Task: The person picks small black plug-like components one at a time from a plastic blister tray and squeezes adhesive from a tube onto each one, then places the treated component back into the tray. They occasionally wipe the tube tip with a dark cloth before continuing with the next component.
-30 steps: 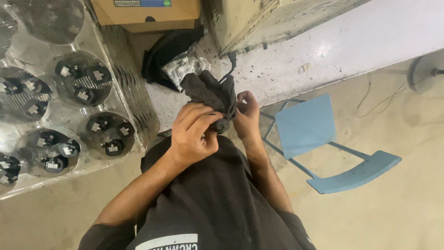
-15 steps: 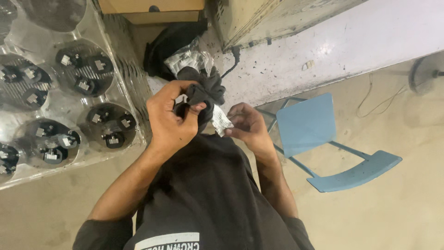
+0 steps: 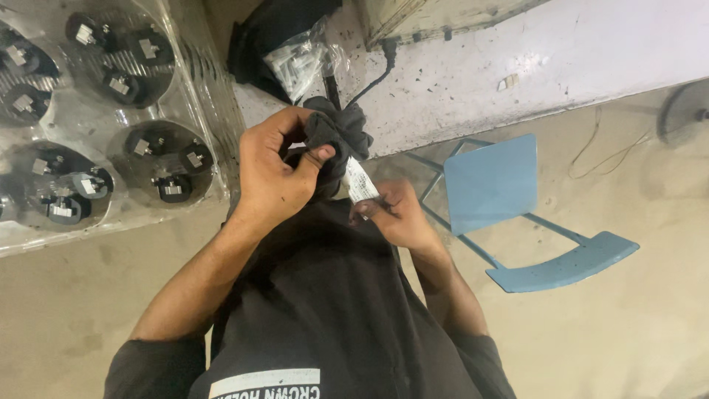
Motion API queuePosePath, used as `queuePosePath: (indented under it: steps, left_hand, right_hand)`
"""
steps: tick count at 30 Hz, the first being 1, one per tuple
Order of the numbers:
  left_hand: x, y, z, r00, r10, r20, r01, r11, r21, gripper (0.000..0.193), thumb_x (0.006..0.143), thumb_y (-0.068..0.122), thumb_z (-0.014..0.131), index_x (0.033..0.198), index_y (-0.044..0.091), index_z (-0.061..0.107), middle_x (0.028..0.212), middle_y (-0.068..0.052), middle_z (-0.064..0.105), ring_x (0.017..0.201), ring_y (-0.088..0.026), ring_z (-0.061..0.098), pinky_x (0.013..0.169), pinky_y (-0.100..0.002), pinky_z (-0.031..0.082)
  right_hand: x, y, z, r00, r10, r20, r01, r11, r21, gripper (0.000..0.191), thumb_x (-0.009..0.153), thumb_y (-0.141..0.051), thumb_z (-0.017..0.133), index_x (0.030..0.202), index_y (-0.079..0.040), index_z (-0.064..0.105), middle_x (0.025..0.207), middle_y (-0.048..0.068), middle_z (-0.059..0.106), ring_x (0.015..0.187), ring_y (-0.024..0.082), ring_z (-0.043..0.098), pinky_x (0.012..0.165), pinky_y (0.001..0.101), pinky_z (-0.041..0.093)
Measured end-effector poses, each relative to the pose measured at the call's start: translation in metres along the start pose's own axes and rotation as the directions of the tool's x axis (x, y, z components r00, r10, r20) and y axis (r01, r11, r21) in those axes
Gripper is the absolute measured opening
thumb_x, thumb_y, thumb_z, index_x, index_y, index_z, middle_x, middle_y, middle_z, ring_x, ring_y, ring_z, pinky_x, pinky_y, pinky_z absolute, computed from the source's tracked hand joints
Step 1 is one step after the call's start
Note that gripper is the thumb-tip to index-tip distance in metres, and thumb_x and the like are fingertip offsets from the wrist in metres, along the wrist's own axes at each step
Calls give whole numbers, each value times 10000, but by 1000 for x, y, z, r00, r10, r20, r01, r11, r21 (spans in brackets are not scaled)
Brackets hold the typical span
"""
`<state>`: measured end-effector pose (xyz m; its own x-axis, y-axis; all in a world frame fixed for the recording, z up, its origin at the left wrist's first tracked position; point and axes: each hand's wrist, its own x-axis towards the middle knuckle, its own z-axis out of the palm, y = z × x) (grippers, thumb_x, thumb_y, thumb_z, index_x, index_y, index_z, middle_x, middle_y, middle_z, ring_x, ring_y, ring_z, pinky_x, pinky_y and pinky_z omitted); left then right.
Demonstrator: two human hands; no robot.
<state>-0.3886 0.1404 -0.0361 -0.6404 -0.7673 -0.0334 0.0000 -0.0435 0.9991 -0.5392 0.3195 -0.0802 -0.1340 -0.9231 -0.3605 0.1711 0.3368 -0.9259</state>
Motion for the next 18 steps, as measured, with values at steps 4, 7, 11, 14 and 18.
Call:
queuePosePath:
  steps: [4, 7, 11, 14, 18]
  left_hand:
    - [-6, -4, -3, 999, -30, -11, 31, 998, 52, 142, 915, -94, 717, 1010, -14, 647, 872, -5, 662, 851, -57, 615, 789, -211, 523]
    - [-9, -5, -5, 997, -76, -6, 76, 997, 32, 146, 922, -96, 723, 1010, -12, 643, 872, -6, 652, 847, -54, 603, 780, -208, 520]
    - [-12, -6, -4, 997, -71, 0, 71, 997, 31, 152, 925, -95, 726, 1020, -10, 642, 876, -4, 666, 854, -52, 635, 784, -208, 539]
    - [-13, -6, -4, 998, -67, 7, 66, 997, 40, 161, 917, -94, 725, 1032, -13, 646, 905, -6, 689, 883, -57, 667, 804, -216, 555]
    - [-17, -4, -3, 997, -77, 14, 75, 994, 75, 143, 920, -98, 709, 1032, -15, 676, 875, -21, 702, 835, -63, 646, 758, -222, 539]
  right_hand:
    - [-4, -4, 6, 998, -57, 14, 59, 967, -247, 183, 1028, -73, 570, 1003, 41, 712, 882, 80, 736, 817, 130, 654, 773, 287, 534]
    - [-8, -2, 9, 993, -114, -22, 104, 962, -252, 282, 1088, -144, 478, 1047, 37, 690, 916, 67, 722, 836, 120, 666, 784, 272, 536]
    - [-9, 14, 12, 990, -27, -138, 5, 987, -159, 312, 1084, -156, 506, 973, 36, 725, 835, 55, 744, 764, 103, 648, 710, 259, 524]
    - [-9, 25, 11, 988, 57, -142, -76, 988, -134, 242, 1051, -110, 571, 979, 50, 738, 822, 53, 736, 777, 84, 625, 706, 258, 519]
    - [-8, 29, 8, 979, 199, -45, -200, 979, -27, 106, 899, 16, 717, 986, 72, 740, 847, 72, 743, 782, 98, 659, 709, 268, 542]
